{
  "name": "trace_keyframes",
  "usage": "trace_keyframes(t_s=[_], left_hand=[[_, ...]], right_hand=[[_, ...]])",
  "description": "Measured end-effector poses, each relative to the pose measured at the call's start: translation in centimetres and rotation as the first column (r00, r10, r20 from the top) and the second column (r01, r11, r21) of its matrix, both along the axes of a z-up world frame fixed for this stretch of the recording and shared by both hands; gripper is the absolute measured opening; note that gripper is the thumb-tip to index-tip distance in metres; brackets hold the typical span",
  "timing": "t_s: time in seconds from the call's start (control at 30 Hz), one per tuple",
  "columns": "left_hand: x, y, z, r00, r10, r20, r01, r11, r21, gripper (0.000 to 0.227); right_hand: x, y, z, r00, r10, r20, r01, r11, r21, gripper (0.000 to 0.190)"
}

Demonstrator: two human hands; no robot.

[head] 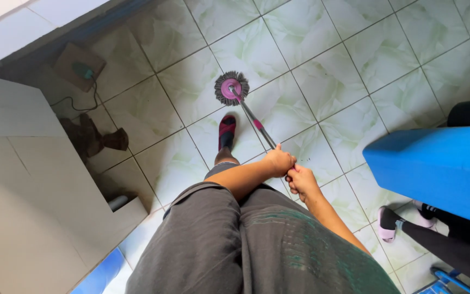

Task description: Mopping the tiled floor in a water storage and filtration area.

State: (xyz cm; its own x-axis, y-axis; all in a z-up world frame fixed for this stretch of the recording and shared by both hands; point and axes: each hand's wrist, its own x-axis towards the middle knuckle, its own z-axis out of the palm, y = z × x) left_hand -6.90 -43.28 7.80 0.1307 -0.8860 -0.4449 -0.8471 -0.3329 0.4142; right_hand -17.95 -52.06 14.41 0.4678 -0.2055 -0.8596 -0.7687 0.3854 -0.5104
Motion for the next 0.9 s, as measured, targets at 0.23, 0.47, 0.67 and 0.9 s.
trace_keyframes(t_s=[0.23, 0.47, 0.67, 0.9], left_hand=[[10.6, 0.1, -0.2, 0.988, 0.133, -0.075, -0.14, 0.986, -0.088, 0.041], [20.1, 2.5, -1.1, 0.968, 0.228, -0.109, -0.242, 0.96, -0.139, 0.04], [28.2, 5.0, -3.7, 0.99, 0.141, 0.029, -0.136, 0.982, -0.128, 0.036], [31.9, 5.7, -4.3, 0.978, 0.2, 0.053, -0.187, 0.966, -0.18, 0.028]], right_hand=[[12.2, -0.6, 1.6, 0.999, 0.035, -0.036, -0.035, 0.999, -0.007, 0.005], [21.8, 1.8, 0.2, 0.999, 0.02, -0.036, -0.019, 0.999, 0.036, 0.004], [28.9, 3.6, -4.4, 1.0, -0.02, 0.009, 0.019, 0.987, 0.159, 0.004], [33.2, 2.8, -1.9, 0.992, -0.117, 0.04, 0.083, 0.865, 0.494, 0.031]])
